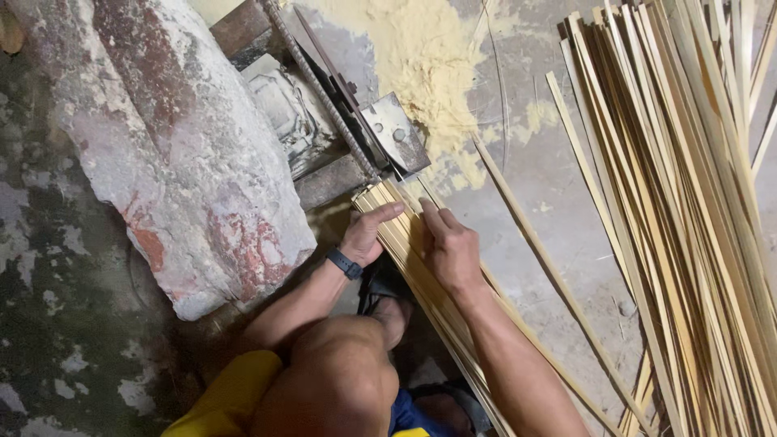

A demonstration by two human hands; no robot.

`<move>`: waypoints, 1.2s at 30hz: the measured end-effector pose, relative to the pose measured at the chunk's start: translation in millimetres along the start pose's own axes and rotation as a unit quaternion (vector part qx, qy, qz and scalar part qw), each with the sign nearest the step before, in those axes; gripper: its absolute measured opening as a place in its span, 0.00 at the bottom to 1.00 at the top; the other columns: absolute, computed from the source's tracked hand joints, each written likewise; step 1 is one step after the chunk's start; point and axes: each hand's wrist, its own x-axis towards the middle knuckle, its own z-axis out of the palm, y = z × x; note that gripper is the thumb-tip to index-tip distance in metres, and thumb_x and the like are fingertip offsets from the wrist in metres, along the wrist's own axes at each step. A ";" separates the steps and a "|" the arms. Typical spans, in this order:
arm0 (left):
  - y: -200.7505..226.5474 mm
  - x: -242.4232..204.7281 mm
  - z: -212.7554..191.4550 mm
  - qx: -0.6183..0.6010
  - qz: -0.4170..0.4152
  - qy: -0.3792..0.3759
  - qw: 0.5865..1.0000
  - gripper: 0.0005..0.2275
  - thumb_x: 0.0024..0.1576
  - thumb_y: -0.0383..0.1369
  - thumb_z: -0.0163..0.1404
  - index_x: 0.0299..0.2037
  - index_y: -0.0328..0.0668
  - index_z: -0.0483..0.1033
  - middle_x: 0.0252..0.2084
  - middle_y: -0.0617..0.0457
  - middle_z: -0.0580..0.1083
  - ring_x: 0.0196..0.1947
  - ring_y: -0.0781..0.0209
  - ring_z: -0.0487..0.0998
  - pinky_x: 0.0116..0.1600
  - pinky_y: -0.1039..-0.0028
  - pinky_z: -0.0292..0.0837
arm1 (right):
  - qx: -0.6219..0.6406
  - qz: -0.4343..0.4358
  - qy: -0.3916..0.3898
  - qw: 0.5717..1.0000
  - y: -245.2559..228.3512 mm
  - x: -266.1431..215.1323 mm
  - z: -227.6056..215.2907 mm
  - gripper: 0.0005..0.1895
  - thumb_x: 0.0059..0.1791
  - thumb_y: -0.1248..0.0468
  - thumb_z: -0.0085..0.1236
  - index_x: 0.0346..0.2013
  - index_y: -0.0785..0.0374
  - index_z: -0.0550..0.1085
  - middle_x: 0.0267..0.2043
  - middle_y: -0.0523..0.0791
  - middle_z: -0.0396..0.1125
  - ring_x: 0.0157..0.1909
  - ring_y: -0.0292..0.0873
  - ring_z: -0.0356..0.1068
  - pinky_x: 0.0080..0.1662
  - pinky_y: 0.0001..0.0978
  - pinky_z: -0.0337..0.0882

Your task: The person sits on the floor and uses a bench-mounted cutting machine to trim the ends of long bamboo strips. They repeatedly pick up bundles of strips, align them against the blade, and push them through to create uniform cuts, then place the trimmed pieces back on the floor.

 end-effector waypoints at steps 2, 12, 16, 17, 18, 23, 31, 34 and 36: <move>-6.1 5.9 -5.0 0.003 0.011 0.002 1.000 0.17 0.53 0.29 0.63 0.50 0.26 0.79 0.51 0.40 0.78 0.52 0.51 0.78 0.61 0.61 0.73 | -0.003 -0.003 -0.008 1.000 -1.4 11.2 6.2 0.32 0.39 0.72 0.62 0.60 0.63 0.71 0.39 0.52 0.70 0.36 0.60 0.73 0.36 0.48 0.72; -1.3 2.0 2.3 0.075 0.014 0.037 0.996 0.20 0.48 0.33 0.66 0.49 0.27 0.81 0.52 0.39 0.80 0.57 0.52 0.78 0.65 0.65 0.69 | -0.105 -0.056 0.034 0.992 0.0 -22.4 -38.4 0.19 0.44 0.67 0.61 0.51 0.62 0.77 0.36 0.51 0.70 0.34 0.53 0.72 0.38 0.45 0.73; 7.8 -5.5 15.7 0.033 0.001 0.005 0.999 0.17 0.51 0.31 0.65 0.47 0.26 0.80 0.45 0.40 0.80 0.46 0.51 0.80 0.55 0.63 0.76 | -0.014 0.002 0.023 1.000 2.6 -33.2 -26.4 0.16 0.47 0.67 0.64 0.50 0.62 0.79 0.36 0.51 0.71 0.34 0.50 0.74 0.36 0.40 0.74; 11.2 -7.2 18.6 0.026 0.002 -0.005 1.000 0.16 0.53 0.30 0.65 0.47 0.26 0.80 0.42 0.40 0.79 0.43 0.50 0.79 0.51 0.62 0.77 | -0.002 0.007 0.026 1.000 5.6 -32.6 -23.8 0.14 0.48 0.67 0.63 0.49 0.61 0.79 0.37 0.50 0.72 0.35 0.49 0.75 0.36 0.38 0.75; 14.5 -9.8 19.6 0.028 0.005 -0.018 0.999 0.16 0.53 0.31 0.64 0.47 0.26 0.80 0.41 0.41 0.79 0.42 0.51 0.80 0.51 0.63 0.77 | 0.012 0.013 0.027 0.999 8.5 -32.9 -21.5 0.12 0.49 0.67 0.63 0.48 0.60 0.78 0.38 0.49 0.73 0.36 0.48 0.76 0.37 0.37 0.76; 21.7 -18.5 20.3 0.019 0.015 -0.054 0.998 0.13 0.54 0.30 0.61 0.47 0.29 0.81 0.42 0.46 0.81 0.45 0.57 0.81 0.54 0.67 0.78 | 0.055 0.084 0.016 0.995 18.1 -33.0 -17.9 0.11 0.51 0.71 0.59 0.48 0.64 0.72 0.36 0.53 0.72 0.33 0.51 0.76 0.34 0.39 0.75; -1.6 -0.6 -7.5 -0.001 -0.022 -0.034 0.999 0.14 0.52 0.29 0.61 0.46 0.29 0.80 0.45 0.45 0.80 0.48 0.56 0.80 0.58 0.66 0.74 | -0.008 0.018 0.008 1.000 -3.7 -1.4 4.6 0.21 0.49 0.73 0.60 0.57 0.64 0.72 0.38 0.56 0.71 0.33 0.61 0.73 0.34 0.49 0.71; -10.4 13.2 -22.0 0.091 -0.020 0.019 0.995 0.14 0.52 0.31 0.59 0.46 0.31 0.81 0.46 0.45 0.82 0.54 0.61 0.78 0.60 0.70 0.64 | 0.017 0.056 -0.032 0.998 -8.7 11.1 8.9 0.32 0.38 0.74 0.57 0.59 0.65 0.72 0.35 0.56 0.70 0.32 0.61 0.74 0.34 0.50 0.72; -18.0 16.7 -28.3 0.101 -0.014 0.035 0.994 0.14 0.52 0.33 0.59 0.45 0.32 0.82 0.46 0.46 0.82 0.54 0.62 0.77 0.62 0.70 0.62 | 0.000 0.048 -0.022 0.999 -10.5 17.0 14.9 0.26 0.44 0.73 0.57 0.58 0.66 0.71 0.37 0.56 0.71 0.35 0.62 0.74 0.36 0.50 0.72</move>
